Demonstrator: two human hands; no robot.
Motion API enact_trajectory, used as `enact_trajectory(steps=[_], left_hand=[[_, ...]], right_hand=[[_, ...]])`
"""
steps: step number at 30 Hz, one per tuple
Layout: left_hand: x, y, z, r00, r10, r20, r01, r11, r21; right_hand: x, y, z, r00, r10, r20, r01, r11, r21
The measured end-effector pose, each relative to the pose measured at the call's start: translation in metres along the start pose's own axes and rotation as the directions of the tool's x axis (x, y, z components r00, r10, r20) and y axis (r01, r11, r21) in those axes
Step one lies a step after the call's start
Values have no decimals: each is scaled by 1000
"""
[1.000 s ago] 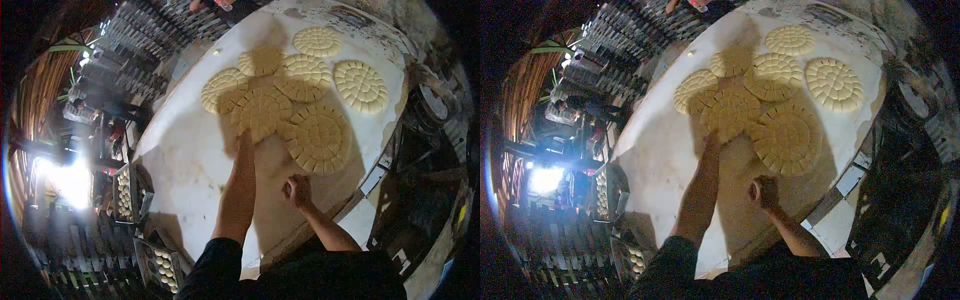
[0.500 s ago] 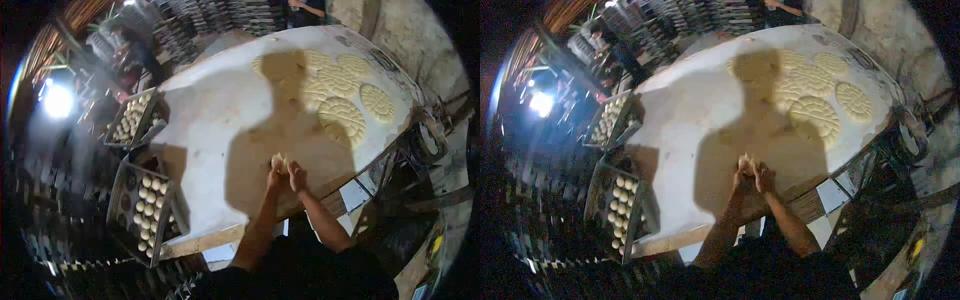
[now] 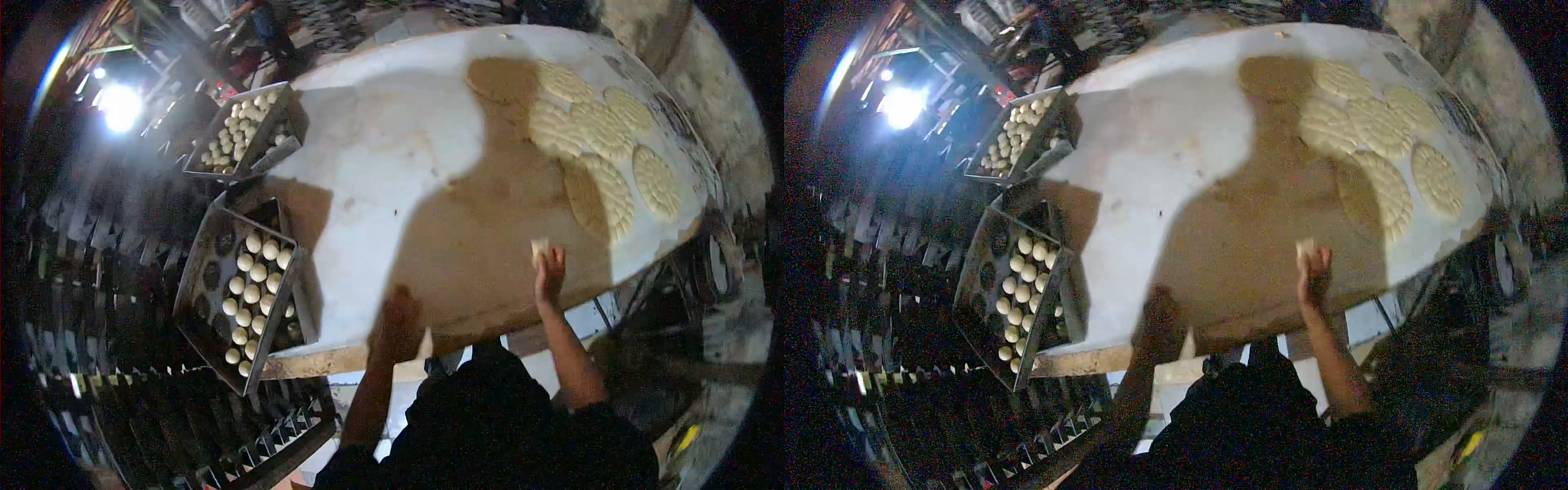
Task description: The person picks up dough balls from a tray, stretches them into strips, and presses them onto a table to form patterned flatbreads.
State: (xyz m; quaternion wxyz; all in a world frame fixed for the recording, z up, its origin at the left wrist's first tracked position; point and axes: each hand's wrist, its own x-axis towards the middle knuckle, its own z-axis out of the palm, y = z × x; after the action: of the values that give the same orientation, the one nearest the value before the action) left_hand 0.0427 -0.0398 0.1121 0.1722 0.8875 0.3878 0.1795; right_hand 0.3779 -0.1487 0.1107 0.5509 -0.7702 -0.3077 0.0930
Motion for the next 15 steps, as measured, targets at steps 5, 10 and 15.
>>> enact_trajectory(steps=[5, 10, 15], left_hand=[[81, -5, -15, 994, 7, -110, -1, 998, 58], [157, 33, 50, 973, -179, -149, 174, 984, -46], [85, 98, 74, 991, 29, 132, -28, 1000, -11]], right_hand=[[66, 59, -51, 638, -562, 526, 769, 449, -454], [105, 27, 38, 798, -379, 470, 538, 798, -271], [26, 56, 22, 551, -386, 740, 686, 714, -138]])
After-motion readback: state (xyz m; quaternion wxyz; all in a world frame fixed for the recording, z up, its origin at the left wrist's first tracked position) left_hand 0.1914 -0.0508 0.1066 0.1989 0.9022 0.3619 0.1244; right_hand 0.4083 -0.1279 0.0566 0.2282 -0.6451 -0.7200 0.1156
